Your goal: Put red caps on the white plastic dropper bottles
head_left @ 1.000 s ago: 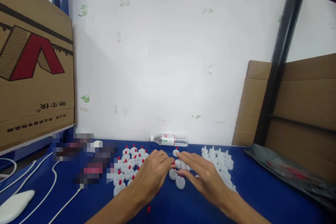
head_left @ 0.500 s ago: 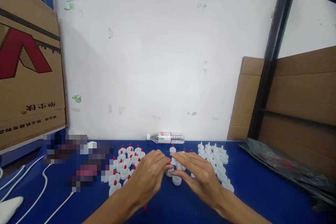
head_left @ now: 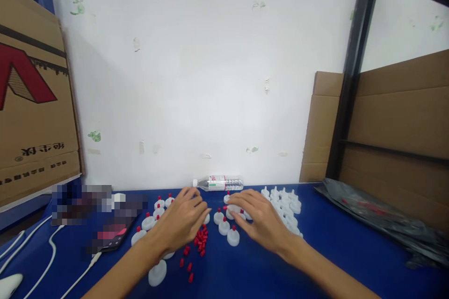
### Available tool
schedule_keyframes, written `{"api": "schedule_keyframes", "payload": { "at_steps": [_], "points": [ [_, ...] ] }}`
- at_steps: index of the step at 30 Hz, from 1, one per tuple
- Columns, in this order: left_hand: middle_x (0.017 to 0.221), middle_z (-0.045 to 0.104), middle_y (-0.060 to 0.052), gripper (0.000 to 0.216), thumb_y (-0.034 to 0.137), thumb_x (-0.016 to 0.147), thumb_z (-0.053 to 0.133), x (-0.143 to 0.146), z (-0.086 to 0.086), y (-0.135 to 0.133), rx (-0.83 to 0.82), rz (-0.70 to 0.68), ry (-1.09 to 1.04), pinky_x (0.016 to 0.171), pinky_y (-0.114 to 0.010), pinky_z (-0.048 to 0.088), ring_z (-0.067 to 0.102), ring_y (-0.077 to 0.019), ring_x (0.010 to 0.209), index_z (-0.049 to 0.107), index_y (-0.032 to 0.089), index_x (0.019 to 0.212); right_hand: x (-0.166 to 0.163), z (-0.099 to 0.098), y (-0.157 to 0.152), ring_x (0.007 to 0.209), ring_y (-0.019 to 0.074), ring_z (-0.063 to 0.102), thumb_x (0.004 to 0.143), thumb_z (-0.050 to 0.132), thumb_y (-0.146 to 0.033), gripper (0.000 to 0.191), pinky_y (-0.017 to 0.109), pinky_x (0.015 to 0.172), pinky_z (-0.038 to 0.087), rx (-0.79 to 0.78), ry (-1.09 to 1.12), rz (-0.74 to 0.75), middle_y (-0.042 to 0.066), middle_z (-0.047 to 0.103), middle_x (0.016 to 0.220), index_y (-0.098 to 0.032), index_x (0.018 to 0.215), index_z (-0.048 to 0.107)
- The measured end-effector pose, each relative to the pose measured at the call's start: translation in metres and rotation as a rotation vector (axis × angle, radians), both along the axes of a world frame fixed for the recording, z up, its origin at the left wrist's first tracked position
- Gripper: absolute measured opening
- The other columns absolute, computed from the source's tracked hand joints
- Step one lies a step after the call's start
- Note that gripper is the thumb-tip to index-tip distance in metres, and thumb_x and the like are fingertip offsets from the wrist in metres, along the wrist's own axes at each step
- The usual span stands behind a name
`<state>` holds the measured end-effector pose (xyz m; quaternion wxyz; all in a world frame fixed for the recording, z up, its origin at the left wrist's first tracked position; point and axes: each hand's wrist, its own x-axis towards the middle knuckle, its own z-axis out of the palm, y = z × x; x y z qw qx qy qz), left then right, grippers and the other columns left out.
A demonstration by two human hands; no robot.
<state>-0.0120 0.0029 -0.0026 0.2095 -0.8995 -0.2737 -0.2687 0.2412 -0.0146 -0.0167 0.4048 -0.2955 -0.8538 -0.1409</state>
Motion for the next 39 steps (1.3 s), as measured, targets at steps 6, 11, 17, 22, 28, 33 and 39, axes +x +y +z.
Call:
{"api": "schedule_keyframes", "payload": {
  "at_steps": [6,11,17,22,28,33,39],
  "points": [
    [0.078,0.065,-0.004,0.021,0.014,0.097,0.051,-0.014,0.004,0.01,-0.087,0.163,0.101,0.08,-0.04,0.039,0.053,-0.0243,0.088,0.062,0.019,0.079,0.021,0.011,0.012,0.101,0.0258,0.063,0.099,0.056,-0.019,0.011,0.043,0.086,0.053,-0.042,0.102,-0.151,0.007,0.069,0.105,-0.022,0.107,0.062],
    [0.081,0.067,-0.005,0.015,0.011,0.091,0.056,-0.006,-0.005,0.005,-0.202,0.14,0.145,0.079,-0.039,0.037,0.054,-0.0249,0.09,0.065,0.019,0.082,0.019,0.009,0.009,0.109,0.0261,0.058,0.096,0.057,-0.02,0.005,0.043,0.091,0.051,-0.013,0.098,-0.151,0.009,0.062,0.115,-0.021,0.098,0.062],
    [0.08,0.065,-0.005,0.018,0.009,0.09,0.054,-0.006,-0.01,0.004,-0.215,0.13,0.157,0.078,-0.038,0.037,0.053,-0.0242,0.088,0.064,0.019,0.078,0.026,0.005,0.017,0.085,0.0214,0.056,0.096,0.057,-0.022,0.004,0.037,0.076,0.049,-0.053,0.05,-0.194,0.005,0.056,0.094,-0.02,0.097,0.06],
    [0.083,0.066,-0.007,0.02,0.015,0.095,0.051,-0.005,-0.006,0.002,-0.207,0.228,0.14,0.082,-0.04,0.04,0.055,-0.0256,0.091,0.065,0.018,0.081,0.021,0.004,0.014,0.08,0.0204,0.055,0.097,0.056,-0.022,0.005,0.038,0.077,0.046,-0.058,-0.018,-0.163,0.003,0.057,0.088,-0.021,0.094,0.059],
    [0.107,0.065,-0.015,0.033,0.029,0.103,0.04,-0.027,0.014,0.018,-0.175,0.535,0.127,0.095,-0.049,0.04,0.051,-0.0323,0.11,0.069,0.015,0.099,0.016,0.0,0.01,0.081,0.0219,0.057,0.098,0.052,-0.021,0.006,0.038,0.075,0.047,-0.045,-0.04,-0.118,0.005,0.059,0.091,-0.021,0.095,0.058],
    [0.112,0.066,-0.012,0.026,0.032,0.102,0.051,-0.069,0.029,0.071,-0.344,0.791,0.16,0.095,-0.051,0.047,0.059,-0.0288,0.11,0.065,0.014,0.114,0.014,-0.001,0.009,0.082,0.0224,0.059,0.099,0.052,-0.021,0.007,0.037,0.075,0.049,-0.011,-0.051,-0.092,0.006,0.06,0.091,-0.022,0.097,0.059],
    [0.126,0.061,-0.009,0.034,0.034,0.097,0.062,-0.083,0.018,0.117,-0.569,0.932,0.245,0.089,-0.046,0.056,0.063,-0.0245,0.107,0.059,0.017,0.126,0.009,-0.004,0.008,0.083,0.0229,0.059,0.101,0.049,-0.021,0.01,0.037,0.074,0.048,-0.043,-0.055,-0.093,0.006,0.059,0.092,-0.022,0.1,0.059]
  ]
}}
